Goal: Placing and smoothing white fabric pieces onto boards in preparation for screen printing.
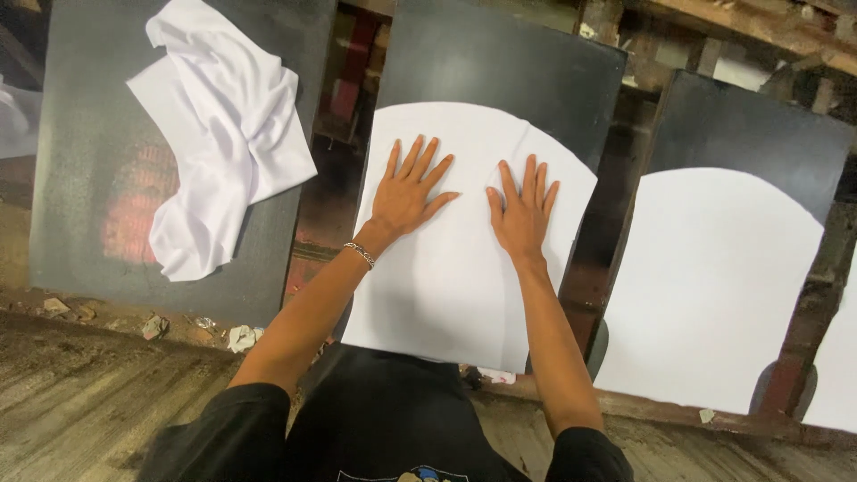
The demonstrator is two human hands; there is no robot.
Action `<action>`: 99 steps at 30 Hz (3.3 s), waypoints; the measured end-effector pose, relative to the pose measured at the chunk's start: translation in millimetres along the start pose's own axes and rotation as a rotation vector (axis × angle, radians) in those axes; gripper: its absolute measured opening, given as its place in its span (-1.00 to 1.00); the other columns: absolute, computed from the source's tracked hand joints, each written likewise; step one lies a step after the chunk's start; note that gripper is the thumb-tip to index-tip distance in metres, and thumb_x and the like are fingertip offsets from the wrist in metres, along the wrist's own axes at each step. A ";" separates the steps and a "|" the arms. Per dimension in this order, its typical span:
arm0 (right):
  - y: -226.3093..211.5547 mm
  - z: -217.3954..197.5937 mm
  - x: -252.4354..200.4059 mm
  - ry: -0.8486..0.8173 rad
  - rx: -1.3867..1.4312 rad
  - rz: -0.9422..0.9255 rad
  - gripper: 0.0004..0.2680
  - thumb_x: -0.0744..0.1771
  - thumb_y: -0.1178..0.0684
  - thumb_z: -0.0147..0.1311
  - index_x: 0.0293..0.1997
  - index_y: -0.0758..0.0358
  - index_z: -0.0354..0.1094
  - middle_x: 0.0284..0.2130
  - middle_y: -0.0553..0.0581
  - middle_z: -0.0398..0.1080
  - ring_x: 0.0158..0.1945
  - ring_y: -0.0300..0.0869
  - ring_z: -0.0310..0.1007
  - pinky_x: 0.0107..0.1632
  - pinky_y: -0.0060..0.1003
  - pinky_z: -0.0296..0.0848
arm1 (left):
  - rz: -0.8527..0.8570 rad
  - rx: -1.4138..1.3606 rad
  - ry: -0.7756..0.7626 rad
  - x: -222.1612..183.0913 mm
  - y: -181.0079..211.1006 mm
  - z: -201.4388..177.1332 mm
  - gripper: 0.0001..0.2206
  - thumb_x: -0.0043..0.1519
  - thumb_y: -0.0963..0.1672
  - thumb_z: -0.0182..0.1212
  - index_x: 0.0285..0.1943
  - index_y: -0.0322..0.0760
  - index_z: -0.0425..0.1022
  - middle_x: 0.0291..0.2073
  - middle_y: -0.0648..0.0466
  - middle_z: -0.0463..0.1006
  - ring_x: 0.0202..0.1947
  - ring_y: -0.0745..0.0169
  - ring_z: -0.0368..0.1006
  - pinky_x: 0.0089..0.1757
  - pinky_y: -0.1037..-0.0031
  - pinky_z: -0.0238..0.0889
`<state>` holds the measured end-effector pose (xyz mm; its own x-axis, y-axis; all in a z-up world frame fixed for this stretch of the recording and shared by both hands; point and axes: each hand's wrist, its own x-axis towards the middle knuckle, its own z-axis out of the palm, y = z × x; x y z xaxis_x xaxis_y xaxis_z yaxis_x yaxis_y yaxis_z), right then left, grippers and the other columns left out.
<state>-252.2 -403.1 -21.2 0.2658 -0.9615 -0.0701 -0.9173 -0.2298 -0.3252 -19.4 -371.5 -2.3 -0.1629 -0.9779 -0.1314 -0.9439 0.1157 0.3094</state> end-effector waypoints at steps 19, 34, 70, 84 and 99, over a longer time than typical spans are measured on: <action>-62.4 35.4 -2.9 0.443 0.362 0.204 -0.67 0.42 0.01 0.09 0.31 0.38 0.31 0.44 0.44 0.00 0.53 0.26 -0.19 0.46 0.28 -0.20 | -1.117 -0.163 0.743 2.3 -320.4 -67.2 -0.23 0.15 -0.05 0.53 0.45 -0.26 0.09 0.37 -0.15 0.22 0.19 -0.19 0.34 0.09 0.11 0.25; -542.5 124.5 -168.7 -0.252 1.890 0.814 -0.63 0.37 -0.11 0.03 0.15 0.44 0.37 -0.11 0.40 0.52 -0.16 0.13 0.58 -0.13 -0.09 0.60 | -0.408 -1.258 0.422 -232.5 -319.6 -174.0 -0.81 0.26 -0.05 0.36 -0.13 -0.20 0.53 -0.33 0.28 0.44 -0.25 0.57 0.30 -0.15 0.64 0.25; -606.8 -3.9 -256.5 0.711 2.037 0.593 -0.90 0.33 0.15 0.19 -0.16 0.18 0.32 -0.32 0.11 0.44 -0.19 -0.08 0.49 -0.16 -0.20 0.50 | -0.334 -2.399 0.429 -457.1 -393.4 -250.4 -0.30 0.15 -0.25 0.27 0.53 0.05 0.25 0.00 0.09 0.60 0.01 0.30 0.54 -0.08 0.50 0.53; -584.0 -148.4 -173.2 1.035 1.937 0.301 -0.88 0.39 0.06 0.10 -0.30 0.25 0.42 -0.39 0.02 0.46 -0.26 -0.17 0.48 -0.16 -0.27 0.48 | -0.352 -1.829 0.606 -394.0 -381.3 -304.8 -0.19 0.12 -0.26 0.25 0.64 0.08 0.14 -0.28 0.20 0.38 -0.34 0.57 0.25 -0.17 0.74 0.26; -450.5 -194.0 89.0 0.611 1.919 0.169 -0.70 0.40 0.03 0.16 0.18 0.46 0.33 0.06 0.34 0.42 0.11 0.04 0.52 0.19 -0.10 0.54 | -0.066 -1.839 0.666 -62.9 -407.6 -411.6 -0.65 0.25 -0.16 0.49 0.22 -0.17 0.60 0.10 -0.03 0.67 0.15 0.19 0.72 0.20 0.40 0.77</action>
<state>127.2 -414.3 302.0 -0.2654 -0.9617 -0.0691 0.6323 -0.1195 -0.7655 493.8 -428.9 267.6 0.3868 -0.9222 -0.0001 0.5259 0.2205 0.8215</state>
